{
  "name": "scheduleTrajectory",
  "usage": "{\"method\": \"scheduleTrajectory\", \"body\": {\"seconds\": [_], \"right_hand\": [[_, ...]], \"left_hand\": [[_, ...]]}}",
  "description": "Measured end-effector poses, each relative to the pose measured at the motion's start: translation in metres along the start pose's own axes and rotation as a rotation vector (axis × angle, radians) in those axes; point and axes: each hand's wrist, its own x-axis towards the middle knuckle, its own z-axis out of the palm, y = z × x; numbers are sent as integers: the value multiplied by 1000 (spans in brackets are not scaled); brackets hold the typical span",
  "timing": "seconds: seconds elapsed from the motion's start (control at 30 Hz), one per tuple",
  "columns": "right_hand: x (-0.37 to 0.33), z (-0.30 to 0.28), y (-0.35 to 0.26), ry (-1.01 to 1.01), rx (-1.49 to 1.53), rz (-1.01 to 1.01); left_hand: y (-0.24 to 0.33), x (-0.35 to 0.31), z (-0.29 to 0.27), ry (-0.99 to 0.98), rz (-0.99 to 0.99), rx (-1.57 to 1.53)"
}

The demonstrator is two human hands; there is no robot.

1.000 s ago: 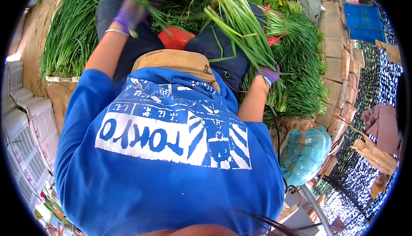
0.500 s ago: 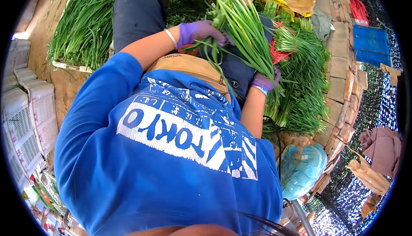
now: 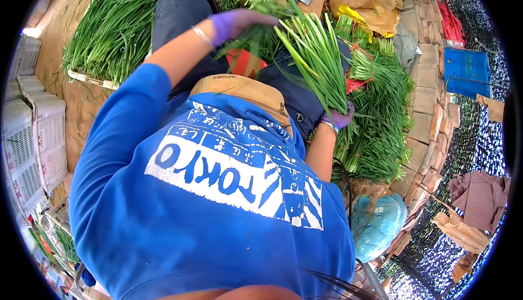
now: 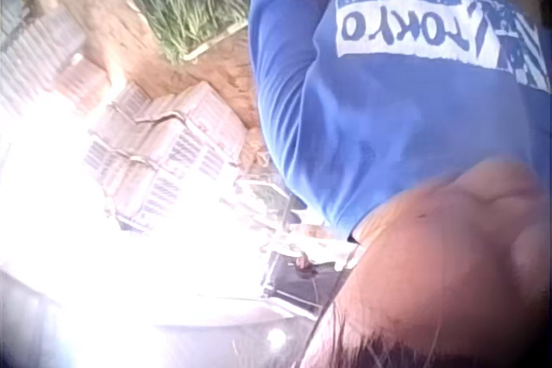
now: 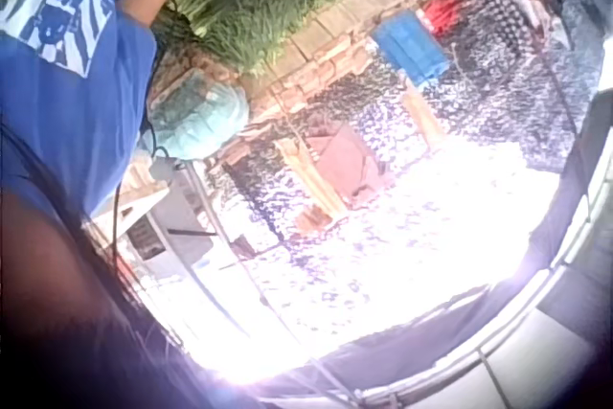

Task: The person sorts and bundles green stalks, removing unwanted parts by hand and trimming them with a knife on a cardboard surface before placing them into a bundle.

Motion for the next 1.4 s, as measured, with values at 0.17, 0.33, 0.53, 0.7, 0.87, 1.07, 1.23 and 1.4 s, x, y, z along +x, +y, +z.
{"method": "scheduleTrajectory", "body": {"seconds": [0.17, 0.33, 0.53, 0.7, 0.87, 1.07, 1.23, 1.4], "right_hand": [[-15, 20, -2, -58, -118, -23], [5, -6, -4, -75, 102, -12], [12, -10, 8, -57, -93, 27], [30, -28, 0, -269, 81, 107], [13, -19, -4, -135, -113, 113], [4, -10, 5, -114, -164, 17], [28, -40, -6, -744, 212, 332], [13, -24, 2, -169, -44, -10]], "left_hand": [[-33, 48, 46, 89, -154, 135], [-24, 20, 10, 250, -112, 207], [-29, -3, -53, 478, -51, -99], [-49, 33, 23, -95, -202, -700], [-35, 16, 54, -158, 41, -644], [-42, 21, 51, 111, -128, -101], [-32, 21, 60, 93, -169, -74], [-51, 24, 29, 269, -154, -145]]}}
